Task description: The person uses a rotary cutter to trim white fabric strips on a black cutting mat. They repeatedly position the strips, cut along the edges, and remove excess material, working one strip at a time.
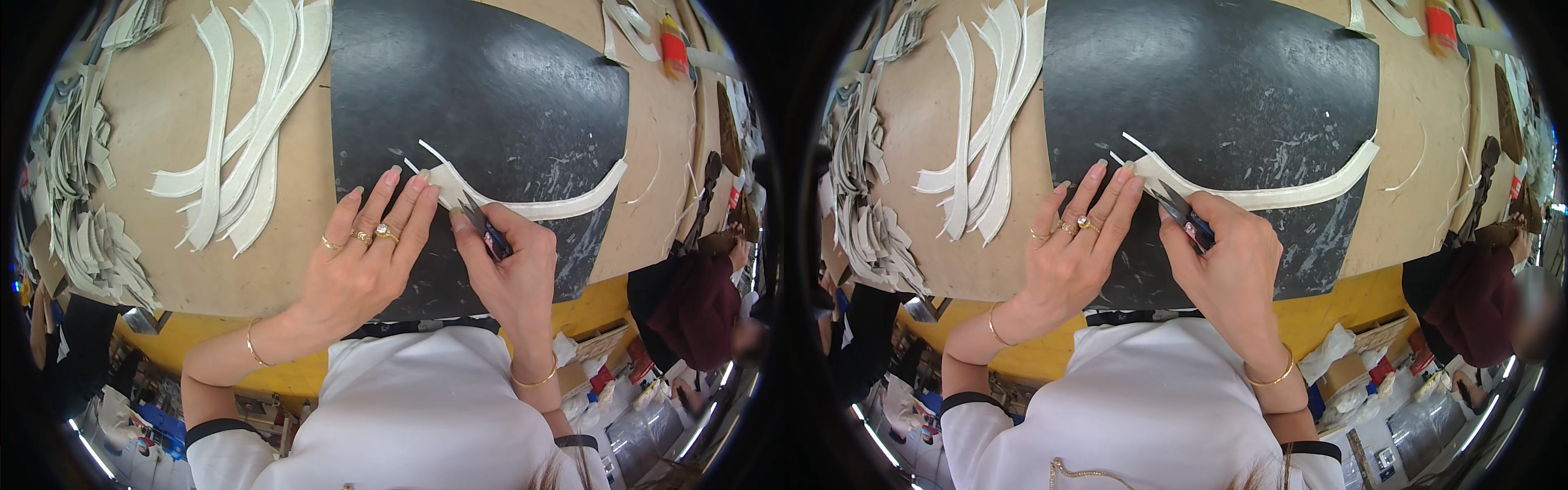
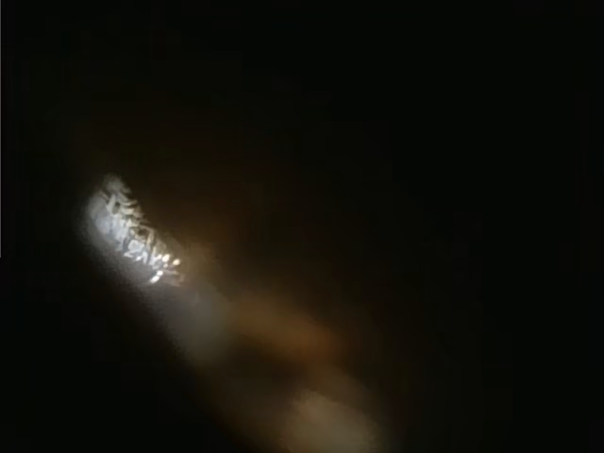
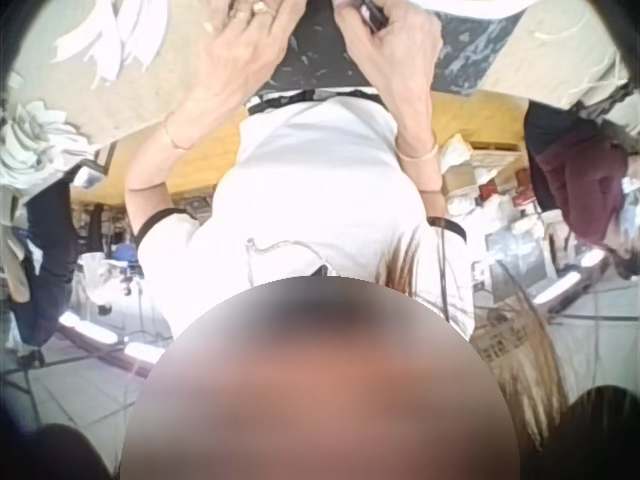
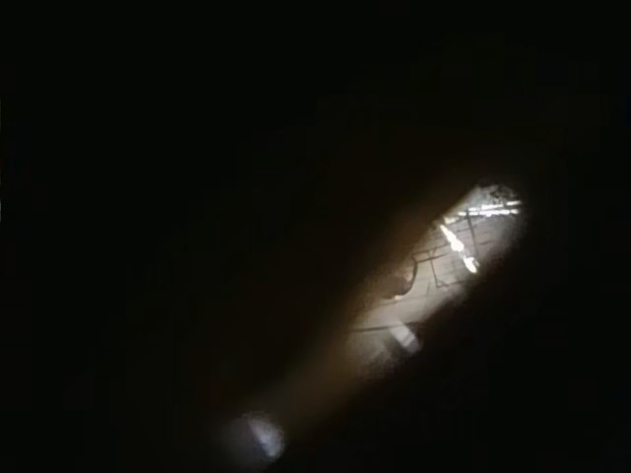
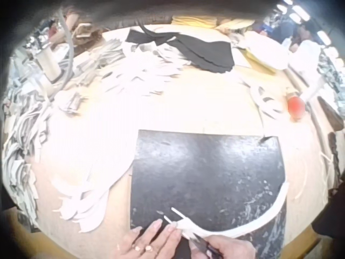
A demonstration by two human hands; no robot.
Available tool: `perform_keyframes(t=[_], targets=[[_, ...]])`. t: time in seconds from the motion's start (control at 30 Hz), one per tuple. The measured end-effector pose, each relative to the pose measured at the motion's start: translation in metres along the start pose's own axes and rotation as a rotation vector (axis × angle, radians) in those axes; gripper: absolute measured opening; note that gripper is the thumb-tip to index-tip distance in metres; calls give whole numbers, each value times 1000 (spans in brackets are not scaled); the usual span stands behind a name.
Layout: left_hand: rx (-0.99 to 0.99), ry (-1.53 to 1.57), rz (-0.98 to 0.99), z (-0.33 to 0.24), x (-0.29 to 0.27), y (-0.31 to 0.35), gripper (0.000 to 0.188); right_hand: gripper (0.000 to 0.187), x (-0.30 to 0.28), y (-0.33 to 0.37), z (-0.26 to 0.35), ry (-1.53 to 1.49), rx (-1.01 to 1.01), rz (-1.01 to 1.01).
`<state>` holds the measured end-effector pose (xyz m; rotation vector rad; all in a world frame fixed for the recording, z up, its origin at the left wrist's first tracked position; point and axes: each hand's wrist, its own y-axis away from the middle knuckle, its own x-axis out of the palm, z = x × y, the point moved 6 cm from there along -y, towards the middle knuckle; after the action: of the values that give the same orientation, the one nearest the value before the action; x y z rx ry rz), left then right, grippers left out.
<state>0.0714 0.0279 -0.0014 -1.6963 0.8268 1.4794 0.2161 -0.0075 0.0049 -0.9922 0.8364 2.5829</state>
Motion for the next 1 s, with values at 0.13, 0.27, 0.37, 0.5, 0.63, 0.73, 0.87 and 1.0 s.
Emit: perform_keyframes(t=[0.13,0.27,0.37,0.5,0.63,0.73,0.87,1.0], targets=[[39,-43,0,-2,0,0,38,28,0,-1,1,-54,5,-24],[45,-31,12,-2,0,1,37,28,-1,-2,1,-43,15,-18],[41,-4,17,-3,2,2,36,27,-1,-3,0,-28,23,-6],[25,21,-4,-6,3,3,36,27,-1,-4,1,-32,28,-16],[17,2,4,-8,5,3,36,26,-1,-4,1,-42,50,-7],[22,-35,21,-9,4,3,38,26,-4,-3,-1,-17,54,2],[72,-34,52,-14,3,2,41,22,-14,0,-6,-23,-47,-6],[79,252,173,-9,9,0,49,13,-19,1,-11,-31,-165,-16]])
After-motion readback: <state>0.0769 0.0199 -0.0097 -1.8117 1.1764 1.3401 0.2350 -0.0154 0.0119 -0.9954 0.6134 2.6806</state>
